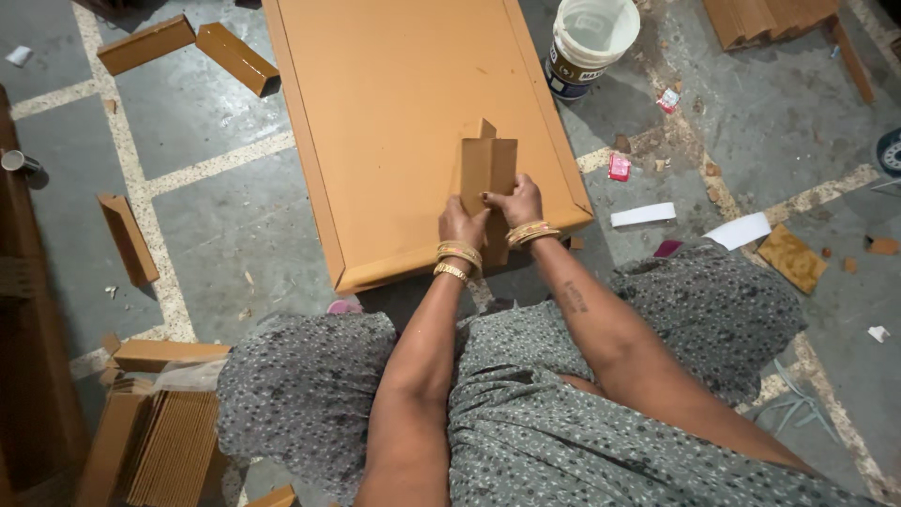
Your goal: The person sits on the floor and folds the flaps of a large flat cardboard sheet to form a box. They apply glue from a white bottle to the edges and press the flaps together to secure the structure. The person then picks up smaller pre-folded cardboard pieces and places them on the assembled box.
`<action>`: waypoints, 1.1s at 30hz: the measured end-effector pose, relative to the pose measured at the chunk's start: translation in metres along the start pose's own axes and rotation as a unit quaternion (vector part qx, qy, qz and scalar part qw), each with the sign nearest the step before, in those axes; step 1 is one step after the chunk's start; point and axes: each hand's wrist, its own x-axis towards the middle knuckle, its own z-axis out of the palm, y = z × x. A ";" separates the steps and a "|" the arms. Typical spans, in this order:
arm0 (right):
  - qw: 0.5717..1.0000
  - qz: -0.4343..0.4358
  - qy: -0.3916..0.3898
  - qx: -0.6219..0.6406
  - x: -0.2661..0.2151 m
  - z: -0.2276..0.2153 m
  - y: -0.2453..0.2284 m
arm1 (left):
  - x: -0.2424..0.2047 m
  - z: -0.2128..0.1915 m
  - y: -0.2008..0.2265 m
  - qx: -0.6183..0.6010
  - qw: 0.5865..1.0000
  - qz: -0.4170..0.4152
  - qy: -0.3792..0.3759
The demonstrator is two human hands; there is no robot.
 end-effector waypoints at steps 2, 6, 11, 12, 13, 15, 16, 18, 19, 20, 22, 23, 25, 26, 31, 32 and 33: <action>0.999 0.008 0.007 0.054 0.010 -0.011 0.002 | 0.011 0.010 -0.009 -0.018 0.999 0.031 -0.014; 0.996 0.021 0.083 0.026 0.026 -0.058 0.006 | 0.027 0.019 -0.039 -0.016 0.997 0.065 0.046; 0.934 -0.073 0.120 -0.330 0.045 -0.083 0.028 | 0.024 0.020 -0.059 0.103 0.993 0.016 0.057; 0.882 -0.095 0.144 -0.438 0.043 -0.080 0.033 | 0.023 0.020 -0.058 0.120 0.993 0.000 0.020; 0.851 -0.149 0.175 -0.472 0.039 -0.074 0.037 | 0.021 0.020 -0.057 0.139 0.990 -0.017 -0.017; 0.773 -0.256 0.239 -0.529 0.033 -0.058 0.042 | 0.019 0.018 -0.047 0.149 0.987 -0.048 -0.017; 0.818 -0.213 0.197 -0.496 0.028 -0.051 0.043 | 0.019 0.015 -0.042 0.155 0.986 -0.062 -0.016; 0.891 -0.132 0.112 -0.420 0.029 -0.036 0.044 | 0.019 0.009 -0.033 0.141 0.987 -0.072 -0.008; 0.917 -0.127 0.081 -0.370 0.026 -0.028 0.047 | 0.018 0.009 -0.033 0.135 0.988 -0.080 -0.007; 0.939 -0.122 0.050 -0.318 0.024 -0.018 0.051 | 0.021 0.010 -0.033 0.134 0.988 -0.076 -0.007; 0.941 -0.105 0.004 -0.321 0.018 -0.003 0.055 | 0.026 0.014 -0.040 0.136 0.988 -0.072 -0.008; 0.942 -0.095 -0.020 -0.321 0.014 0.005 0.057 | 0.027 0.017 -0.048 0.133 0.988 -0.073 -0.005; 0.935 -0.029 -0.013 -0.353 0.010 0.012 0.053 | 0.035 0.027 -0.061 0.127 0.990 -0.068 0.002; 0.930 0.002 -0.008 -0.367 0.010 0.015 0.049 | 0.039 0.029 -0.070 0.101 0.993 -0.065 -0.006; 0.930 0.052 0.007 -0.363 0.014 0.019 0.045 | 0.044 0.042 -0.099 0.017 0.999 -0.025 -0.011; 0.937 0.050 0.008 -0.346 0.015 0.019 0.046 | 0.046 0.042 -0.101 -0.014 0.998 -0.054 -0.028; 0.958 0.078 0.011 -0.277 0.015 0.020 0.047 | 0.046 0.041 -0.102 -0.045 0.994 -0.084 -0.046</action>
